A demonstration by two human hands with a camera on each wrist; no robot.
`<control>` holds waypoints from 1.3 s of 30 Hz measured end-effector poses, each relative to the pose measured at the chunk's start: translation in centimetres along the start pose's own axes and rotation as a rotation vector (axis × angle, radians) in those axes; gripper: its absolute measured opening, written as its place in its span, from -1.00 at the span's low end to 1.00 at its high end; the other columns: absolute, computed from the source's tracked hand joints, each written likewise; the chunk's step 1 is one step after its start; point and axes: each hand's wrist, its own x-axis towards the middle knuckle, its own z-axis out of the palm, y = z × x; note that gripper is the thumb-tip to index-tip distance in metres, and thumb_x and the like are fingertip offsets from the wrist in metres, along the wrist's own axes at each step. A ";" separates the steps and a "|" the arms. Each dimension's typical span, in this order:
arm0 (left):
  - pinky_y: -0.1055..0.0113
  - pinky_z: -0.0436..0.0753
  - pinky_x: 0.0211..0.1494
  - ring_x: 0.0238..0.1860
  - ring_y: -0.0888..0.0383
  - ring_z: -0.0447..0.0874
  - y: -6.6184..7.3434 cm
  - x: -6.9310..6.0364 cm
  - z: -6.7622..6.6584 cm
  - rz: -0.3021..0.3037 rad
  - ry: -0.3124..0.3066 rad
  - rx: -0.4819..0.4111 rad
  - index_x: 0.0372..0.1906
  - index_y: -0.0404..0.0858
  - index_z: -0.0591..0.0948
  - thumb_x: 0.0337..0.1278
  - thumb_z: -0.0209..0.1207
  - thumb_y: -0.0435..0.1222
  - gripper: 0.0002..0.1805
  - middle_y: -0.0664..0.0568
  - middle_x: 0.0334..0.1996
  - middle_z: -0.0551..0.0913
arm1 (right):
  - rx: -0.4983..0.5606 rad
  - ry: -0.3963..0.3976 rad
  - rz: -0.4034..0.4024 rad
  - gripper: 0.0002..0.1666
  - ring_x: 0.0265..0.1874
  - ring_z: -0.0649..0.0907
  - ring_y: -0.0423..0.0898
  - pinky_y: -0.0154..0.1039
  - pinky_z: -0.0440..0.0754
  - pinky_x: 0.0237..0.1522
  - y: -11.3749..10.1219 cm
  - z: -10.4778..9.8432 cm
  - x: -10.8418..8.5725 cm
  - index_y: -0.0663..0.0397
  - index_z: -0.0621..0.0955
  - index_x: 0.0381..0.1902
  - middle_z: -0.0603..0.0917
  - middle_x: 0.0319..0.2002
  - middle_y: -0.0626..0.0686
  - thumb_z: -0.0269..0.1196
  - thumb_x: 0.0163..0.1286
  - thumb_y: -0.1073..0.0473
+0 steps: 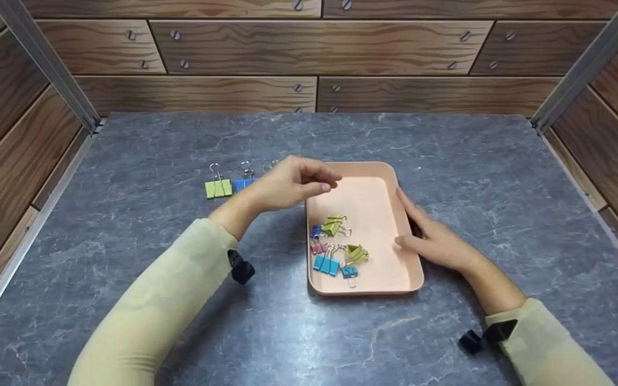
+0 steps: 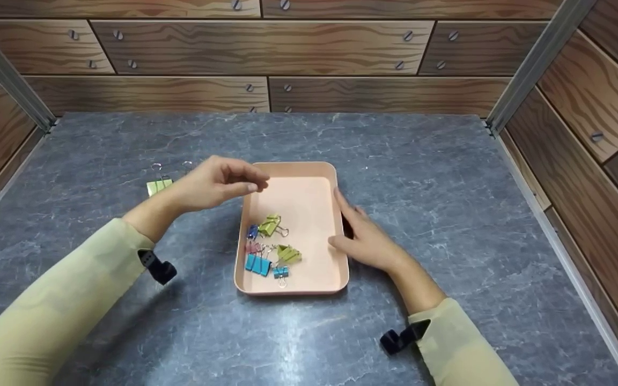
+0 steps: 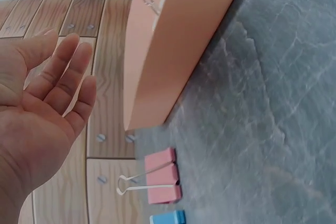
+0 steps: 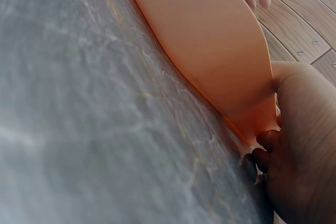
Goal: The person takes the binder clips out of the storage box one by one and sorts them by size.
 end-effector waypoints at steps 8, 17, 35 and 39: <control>0.27 0.66 0.25 0.17 -0.08 0.72 -1.1 0.9 1.5 -0.025 -0.109 0.045 0.23 -0.40 0.69 0.52 0.19 -0.46 -0.70 -0.24 0.13 0.75 | 0.005 -0.003 0.001 0.15 0.65 0.04 0.27 0.25 -0.01 0.60 0.0 0.0 0.0 -0.31 -0.13 0.76 -0.05 0.70 0.24 0.33 0.49 0.06; 0.20 0.68 0.21 0.14 -0.14 0.72 -2.2 1.3 2.9 -0.018 -0.201 0.067 0.20 -0.45 0.70 0.40 0.15 -0.55 -0.65 -0.26 0.13 0.74 | 0.008 -0.006 -0.011 0.14 0.65 0.04 0.26 0.24 -0.02 0.61 0.0 0.0 0.0 -0.27 -0.13 0.76 -0.06 0.71 0.23 0.32 0.50 0.06; 0.25 0.60 0.35 0.16 0.03 0.71 -2.6 1.7 3.3 -0.034 -0.296 0.174 0.18 -0.40 0.73 0.36 0.19 -0.57 -0.64 -0.17 0.14 0.76 | 0.003 -0.003 0.010 0.15 0.64 0.06 0.28 0.26 0.01 0.60 -0.1 0.0 0.0 -0.30 -0.12 0.76 -0.01 0.70 0.24 0.33 0.48 0.06; 0.30 0.62 0.30 0.13 0.05 0.72 -2.8 1.8 3.5 -0.023 -0.290 0.196 0.17 -0.40 0.74 0.33 0.19 -0.59 -0.63 -0.16 0.11 0.78 | 0.008 -0.006 0.013 0.15 0.65 0.04 0.26 0.25 0.00 0.60 -0.1 0.0 0.0 -0.31 -0.12 0.76 -0.03 0.70 0.22 0.33 0.48 0.06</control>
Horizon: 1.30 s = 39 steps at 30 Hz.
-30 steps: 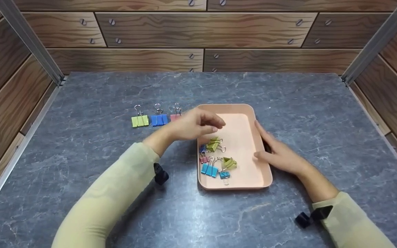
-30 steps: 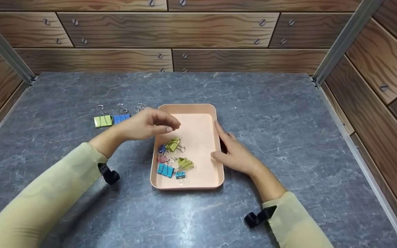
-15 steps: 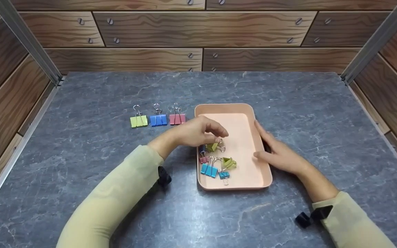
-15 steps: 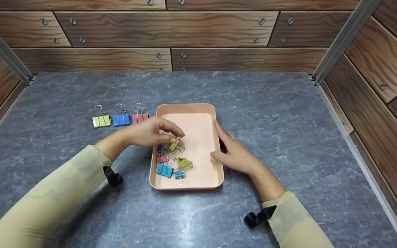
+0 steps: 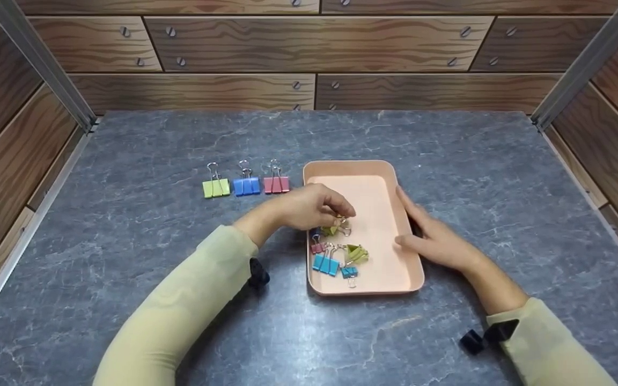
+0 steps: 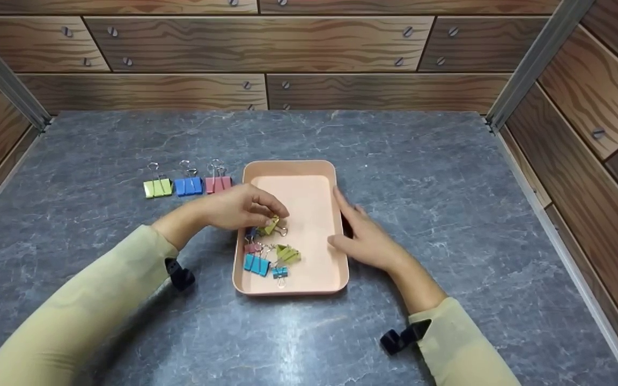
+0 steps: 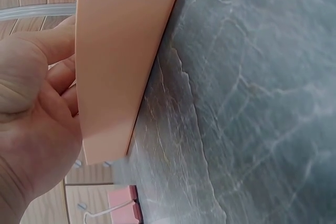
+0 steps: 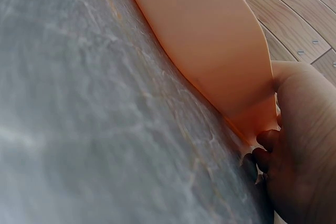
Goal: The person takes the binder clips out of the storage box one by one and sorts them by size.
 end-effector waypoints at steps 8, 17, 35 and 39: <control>0.38 0.65 0.21 0.04 0.11 0.74 -0.1 0.2 0.2 -0.004 0.020 0.057 0.15 -0.35 0.76 0.33 0.23 -0.56 -0.65 -0.09 -0.01 0.82 | -0.002 -0.002 -0.010 0.14 0.65 0.04 0.26 0.25 0.00 0.60 0.1 0.0 0.0 -0.31 -0.13 0.76 -0.04 0.70 0.23 0.32 0.50 0.05; 0.39 0.67 0.14 -0.07 0.15 0.75 0.0 0.5 0.5 -0.013 0.046 0.026 0.11 -0.37 0.76 0.35 0.30 -0.52 -0.72 -0.10 -0.11 0.82 | 0.013 -0.001 -0.007 0.15 0.65 0.03 0.23 0.23 -0.01 0.60 0.0 0.0 -0.1 -0.31 -0.12 0.76 -0.05 0.71 0.23 0.33 0.49 0.08; 0.44 0.66 -0.12 -0.25 0.28 0.66 -0.1 0.7 0.7 -0.019 0.158 -0.058 0.07 -0.38 0.78 0.42 0.31 -0.44 -0.78 -0.05 -0.17 0.83 | -0.013 0.000 -0.012 0.13 0.65 0.03 0.27 0.29 -0.02 0.60 0.1 0.0 0.0 -0.32 -0.12 0.76 -0.04 0.70 0.23 0.31 0.52 0.01; 0.38 0.69 -0.25 -0.29 0.21 0.70 -0.1 0.7 0.6 -0.025 0.188 -0.117 0.10 -0.40 0.77 0.45 0.29 -0.43 -0.76 -0.05 -0.12 0.83 | -0.013 0.002 -0.009 0.13 0.65 0.04 0.28 0.29 -0.01 0.60 0.1 0.0 -0.1 -0.31 -0.12 0.76 -0.04 0.70 0.23 0.32 0.52 0.01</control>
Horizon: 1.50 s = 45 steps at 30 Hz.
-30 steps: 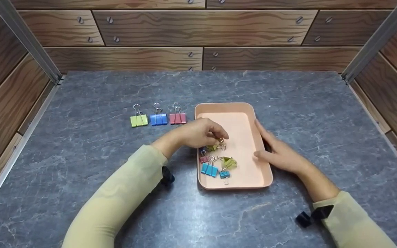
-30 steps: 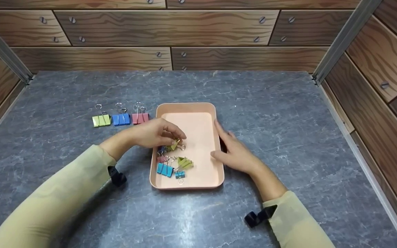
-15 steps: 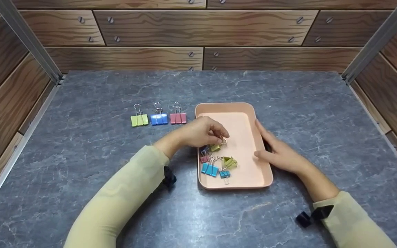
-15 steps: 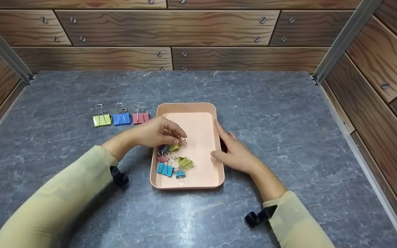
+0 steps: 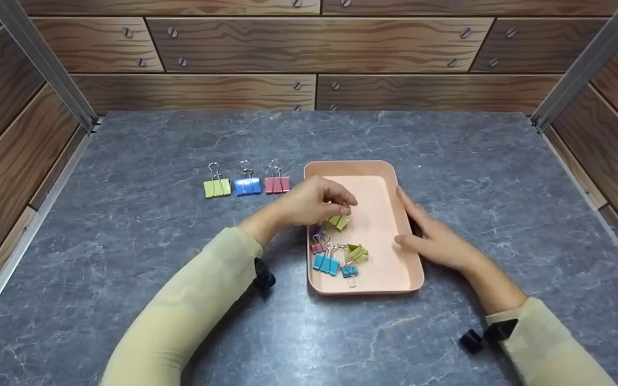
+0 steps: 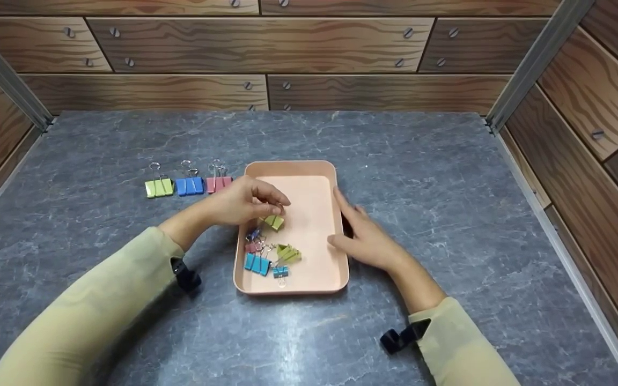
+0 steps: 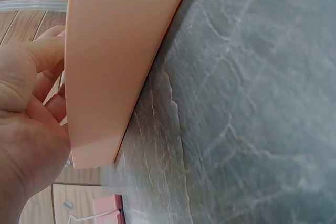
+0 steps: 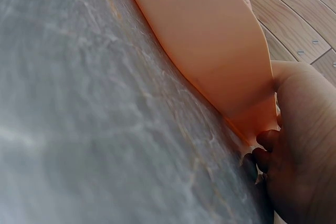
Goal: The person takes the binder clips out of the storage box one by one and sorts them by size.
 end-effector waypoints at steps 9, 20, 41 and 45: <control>0.31 0.74 0.02 -0.11 0.13 0.79 0.4 -0.4 -1.0 0.018 0.093 -0.099 0.15 -0.45 0.72 0.43 0.28 -0.48 -0.72 -0.11 -0.15 0.83 | 0.009 -0.005 0.011 0.13 0.65 0.03 0.26 0.25 0.00 0.60 0.0 0.1 0.2 -0.33 -0.13 0.76 -0.06 0.71 0.23 0.31 0.51 0.02; 0.17 0.78 0.01 -0.13 0.08 0.81 1.4 -2.1 -3.9 0.018 0.235 -0.123 0.15 -0.36 0.73 0.45 0.29 -0.42 -0.73 -0.04 -0.14 0.84 | 0.007 -0.007 0.017 0.13 0.65 0.02 0.28 0.27 -0.01 0.60 -0.1 0.0 0.1 -0.34 -0.13 0.76 -0.06 0.71 0.24 0.31 0.52 0.01; 0.36 0.67 -0.32 -0.23 0.03 0.75 -0.6 -6.4 -7.2 -0.059 0.397 -0.071 0.08 -0.26 0.78 0.46 0.31 -0.36 -0.79 -0.01 -0.14 0.83 | 0.006 0.005 0.000 0.12 0.65 0.03 0.25 0.27 0.00 0.59 0.0 0.1 0.1 -0.30 -0.09 0.76 -0.02 0.70 0.23 0.33 0.52 0.02; 0.25 0.71 -0.26 -0.21 0.10 0.77 -1.2 -7.0 -7.3 -0.069 0.421 -0.086 0.07 -0.29 0.78 0.45 0.32 -0.39 -0.80 -0.03 -0.12 0.84 | 0.002 0.003 -0.006 0.13 0.65 0.04 0.25 0.25 0.00 0.59 0.0 0.0 0.1 -0.30 -0.11 0.76 -0.03 0.70 0.22 0.33 0.52 0.03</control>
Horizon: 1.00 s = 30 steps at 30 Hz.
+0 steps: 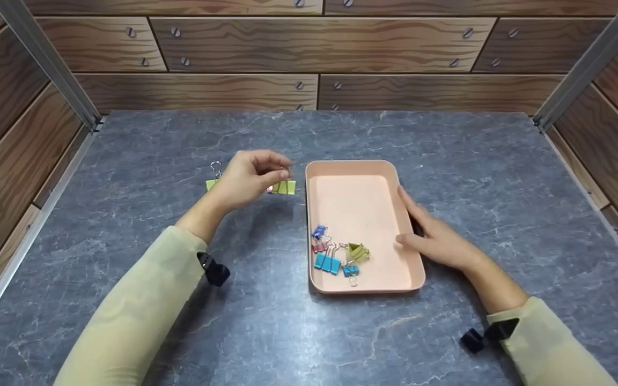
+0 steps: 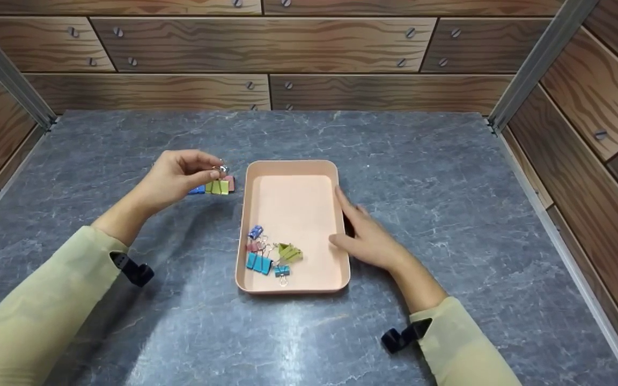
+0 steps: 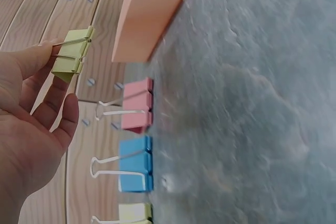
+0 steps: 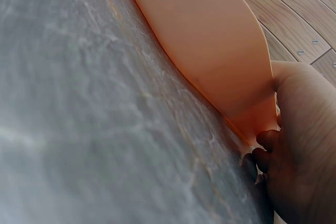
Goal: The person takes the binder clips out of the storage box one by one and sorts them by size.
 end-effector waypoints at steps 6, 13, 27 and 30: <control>0.30 0.75 -0.12 -0.14 0.11 0.82 -1.0 -0.3 0.0 -0.019 0.009 -0.046 0.05 -0.38 0.77 0.41 0.32 -0.44 -0.80 -0.10 -0.13 0.84 | 0.001 -0.005 0.003 0.13 0.65 0.03 0.29 0.29 -0.01 0.59 0.0 -0.1 -0.1 -0.33 -0.12 0.76 -0.04 0.70 0.23 0.32 0.52 0.00; 0.33 0.77 -0.04 -0.11 0.11 0.83 -2.0 -0.6 0.3 -0.027 -0.001 -0.057 0.04 -0.47 0.75 0.40 0.32 -0.47 -0.79 -0.15 -0.10 0.84 | -0.012 -0.002 0.013 0.13 0.64 0.05 0.28 0.26 0.00 0.60 0.0 -0.1 -0.1 -0.34 -0.13 0.76 -0.03 0.70 0.23 0.32 0.52 -0.01; 0.35 0.76 -0.01 -0.05 0.06 0.82 -3.7 -1.1 0.8 -0.041 -0.012 -0.030 0.03 -0.46 0.75 0.36 0.35 -0.47 -0.78 -0.21 0.02 0.80 | 0.008 -0.003 0.009 0.13 0.65 0.02 0.24 0.25 -0.02 0.60 0.0 0.0 0.0 -0.32 -0.12 0.76 -0.04 0.71 0.21 0.33 0.52 0.03; 0.35 0.75 0.01 -0.03 0.04 0.82 -4.0 -1.1 0.8 -0.036 -0.014 -0.038 0.03 -0.47 0.75 0.35 0.35 -0.48 -0.78 -0.23 0.05 0.79 | 0.007 -0.004 0.008 0.13 0.65 0.02 0.26 0.26 -0.02 0.60 0.0 0.0 0.0 -0.32 -0.12 0.76 -0.05 0.70 0.23 0.33 0.52 0.03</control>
